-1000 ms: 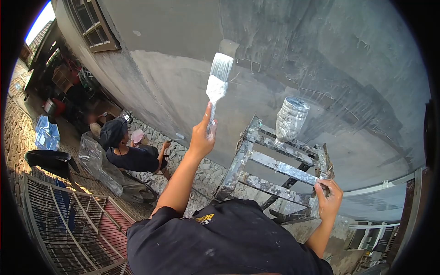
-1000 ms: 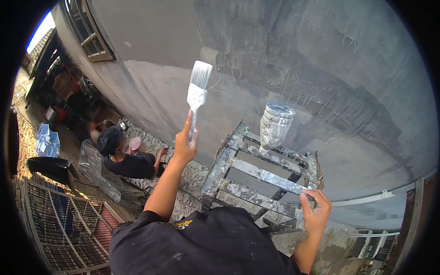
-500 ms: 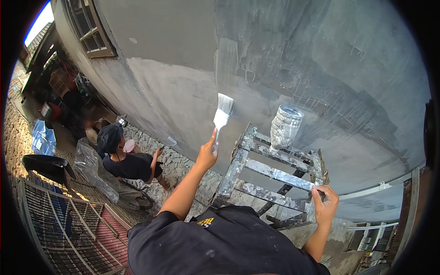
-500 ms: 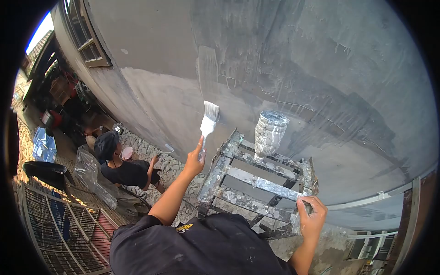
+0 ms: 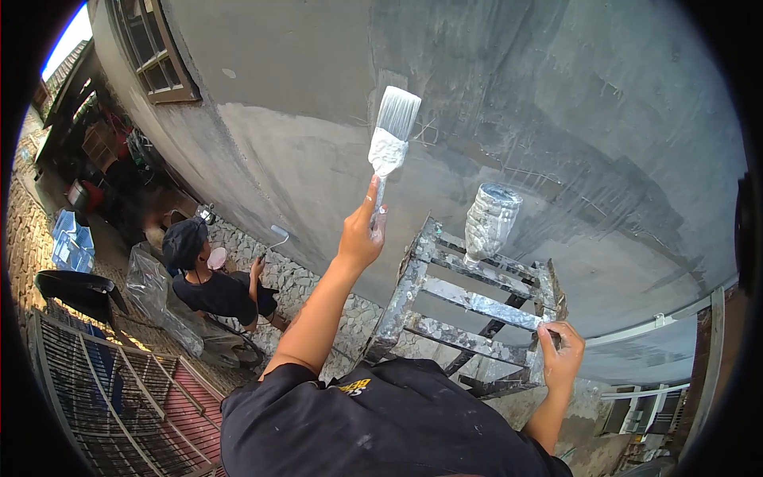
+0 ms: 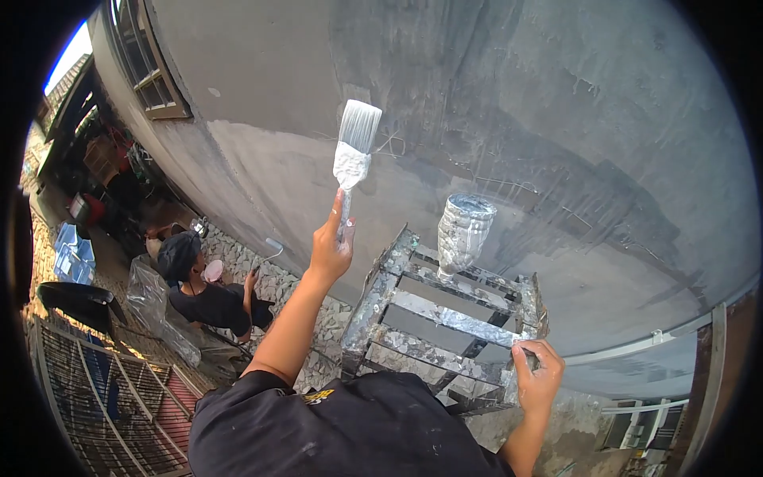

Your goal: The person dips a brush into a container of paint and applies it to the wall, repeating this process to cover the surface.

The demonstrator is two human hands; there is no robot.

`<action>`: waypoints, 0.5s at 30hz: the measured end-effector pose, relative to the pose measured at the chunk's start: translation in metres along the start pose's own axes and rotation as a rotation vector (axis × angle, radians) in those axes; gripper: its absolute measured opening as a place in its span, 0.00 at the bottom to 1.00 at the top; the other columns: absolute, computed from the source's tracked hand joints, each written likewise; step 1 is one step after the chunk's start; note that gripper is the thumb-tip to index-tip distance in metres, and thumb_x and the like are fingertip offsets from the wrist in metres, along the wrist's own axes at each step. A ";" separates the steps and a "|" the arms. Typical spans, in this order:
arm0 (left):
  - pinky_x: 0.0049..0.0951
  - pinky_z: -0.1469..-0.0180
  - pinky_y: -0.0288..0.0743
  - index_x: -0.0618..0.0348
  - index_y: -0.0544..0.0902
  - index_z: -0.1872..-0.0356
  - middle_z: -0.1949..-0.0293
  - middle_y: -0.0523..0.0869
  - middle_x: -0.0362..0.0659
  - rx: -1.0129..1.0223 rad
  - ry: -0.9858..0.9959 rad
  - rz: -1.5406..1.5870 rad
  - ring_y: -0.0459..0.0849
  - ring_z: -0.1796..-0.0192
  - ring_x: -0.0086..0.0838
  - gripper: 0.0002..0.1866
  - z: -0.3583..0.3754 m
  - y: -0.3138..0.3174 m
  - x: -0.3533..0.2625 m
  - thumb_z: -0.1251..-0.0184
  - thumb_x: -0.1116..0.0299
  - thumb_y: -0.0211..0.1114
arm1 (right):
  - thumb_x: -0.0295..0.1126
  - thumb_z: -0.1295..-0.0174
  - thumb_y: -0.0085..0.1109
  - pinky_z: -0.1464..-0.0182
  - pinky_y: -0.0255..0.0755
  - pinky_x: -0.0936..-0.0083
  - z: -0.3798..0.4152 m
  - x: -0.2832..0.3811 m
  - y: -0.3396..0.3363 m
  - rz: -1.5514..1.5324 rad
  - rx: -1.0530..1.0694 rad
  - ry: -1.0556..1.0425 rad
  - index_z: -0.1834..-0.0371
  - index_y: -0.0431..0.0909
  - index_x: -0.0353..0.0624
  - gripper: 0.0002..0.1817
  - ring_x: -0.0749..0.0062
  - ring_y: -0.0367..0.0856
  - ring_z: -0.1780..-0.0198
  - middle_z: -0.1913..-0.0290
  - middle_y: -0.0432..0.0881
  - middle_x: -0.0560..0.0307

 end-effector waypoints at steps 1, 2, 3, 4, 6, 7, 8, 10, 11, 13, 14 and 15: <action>0.42 0.54 0.85 0.52 0.59 0.14 0.54 0.90 0.64 -0.003 0.006 0.002 0.93 0.51 0.54 0.45 -0.008 0.002 -0.001 0.30 0.87 0.63 | 0.22 0.37 0.72 0.55 0.76 0.72 0.001 0.001 -0.001 0.000 -0.006 -0.004 0.63 0.86 0.32 0.04 0.63 0.86 0.63 0.66 0.88 0.49; 0.43 0.54 0.84 0.51 0.59 0.14 0.54 0.90 0.63 0.045 -0.050 0.020 0.93 0.52 0.54 0.44 -0.015 0.005 -0.001 0.30 0.87 0.63 | 0.22 0.37 0.72 0.55 0.76 0.72 0.001 0.002 -0.001 0.009 -0.005 -0.013 0.63 0.86 0.32 0.04 0.63 0.87 0.63 0.66 0.88 0.49; 0.44 0.54 0.84 0.51 0.59 0.14 0.54 0.90 0.63 0.095 -0.105 0.036 0.93 0.52 0.54 0.44 -0.020 0.007 -0.002 0.29 0.86 0.63 | 0.22 0.37 0.72 0.55 0.76 0.72 0.002 0.002 -0.001 0.017 -0.004 -0.022 0.63 0.86 0.32 0.04 0.63 0.87 0.63 0.66 0.89 0.49; 0.44 0.54 0.84 0.51 0.59 0.14 0.54 0.90 0.63 0.096 -0.099 0.036 0.93 0.52 0.54 0.44 -0.017 0.013 0.002 0.29 0.86 0.63 | 0.22 0.37 0.72 0.55 0.76 0.72 0.001 0.002 0.000 0.014 -0.010 -0.023 0.63 0.86 0.32 0.04 0.63 0.87 0.63 0.66 0.89 0.49; 0.46 0.54 0.83 0.49 0.60 0.14 0.57 0.89 0.63 0.068 -0.082 0.035 0.91 0.54 0.59 0.43 0.008 0.032 0.025 0.27 0.84 0.64 | 0.22 0.37 0.72 0.56 0.76 0.71 0.002 0.002 0.000 0.001 -0.012 -0.037 0.63 0.87 0.32 0.04 0.62 0.87 0.64 0.66 0.89 0.48; 0.45 0.51 0.84 0.49 0.57 0.13 0.50 0.89 0.65 0.119 -0.118 0.005 0.91 0.51 0.59 0.44 0.027 0.038 0.036 0.28 0.85 0.63 | 0.22 0.37 0.72 0.56 0.76 0.71 0.002 0.002 -0.001 -0.001 -0.018 -0.037 0.63 0.87 0.32 0.04 0.62 0.87 0.64 0.66 0.89 0.48; 0.43 0.47 0.84 0.49 0.55 0.12 0.44 0.88 0.67 0.170 -0.154 -0.025 0.91 0.48 0.60 0.46 0.051 0.043 0.045 0.29 0.85 0.63 | 0.22 0.37 0.72 0.56 0.76 0.71 0.002 0.002 -0.001 0.002 -0.012 -0.026 0.63 0.87 0.32 0.04 0.62 0.87 0.64 0.66 0.89 0.48; 0.48 0.55 0.82 0.50 0.60 0.15 0.57 0.88 0.66 0.204 -0.239 0.003 0.85 0.55 0.67 0.41 0.097 0.050 0.060 0.26 0.81 0.64 | 0.22 0.38 0.72 0.56 0.77 0.71 0.000 0.003 -0.001 0.000 -0.016 -0.020 0.63 0.87 0.32 0.04 0.62 0.87 0.64 0.66 0.89 0.48; 0.47 0.55 0.82 0.51 0.60 0.15 0.56 0.88 0.66 0.248 -0.263 0.003 0.86 0.55 0.66 0.41 0.119 0.050 0.064 0.26 0.82 0.64 | 0.22 0.38 0.72 0.56 0.77 0.71 -0.001 0.003 -0.001 -0.002 -0.010 -0.027 0.63 0.87 0.32 0.04 0.62 0.87 0.64 0.66 0.89 0.48; 0.46 0.55 0.82 0.51 0.60 0.15 0.54 0.88 0.66 0.288 -0.284 0.004 0.87 0.56 0.66 0.41 0.151 0.042 0.062 0.27 0.82 0.64 | 0.22 0.38 0.72 0.57 0.77 0.71 -0.001 0.004 -0.002 -0.004 -0.006 -0.038 0.63 0.87 0.32 0.05 0.62 0.87 0.64 0.66 0.89 0.48; 0.45 0.55 0.83 0.52 0.60 0.15 0.54 0.88 0.66 0.265 -0.264 0.012 0.88 0.55 0.64 0.41 0.160 0.038 0.059 0.27 0.83 0.64 | 0.22 0.38 0.72 0.57 0.77 0.71 -0.001 0.005 -0.002 -0.002 0.003 -0.023 0.63 0.87 0.32 0.05 0.62 0.87 0.64 0.66 0.89 0.48; 0.44 0.54 0.83 0.54 0.60 0.15 0.53 0.88 0.66 0.242 -0.244 0.021 0.89 0.55 0.62 0.41 0.158 0.035 0.054 0.27 0.83 0.64 | 0.22 0.38 0.72 0.57 0.77 0.71 -0.002 0.005 -0.002 0.000 0.012 -0.009 0.63 0.87 0.32 0.05 0.62 0.87 0.64 0.66 0.89 0.47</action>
Point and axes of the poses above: each hand's wrist, its own z-axis away from the middle knuckle, its own y-axis out of the palm, x = y × z, the point moved 1 cm from there along -z, towards the middle knuckle
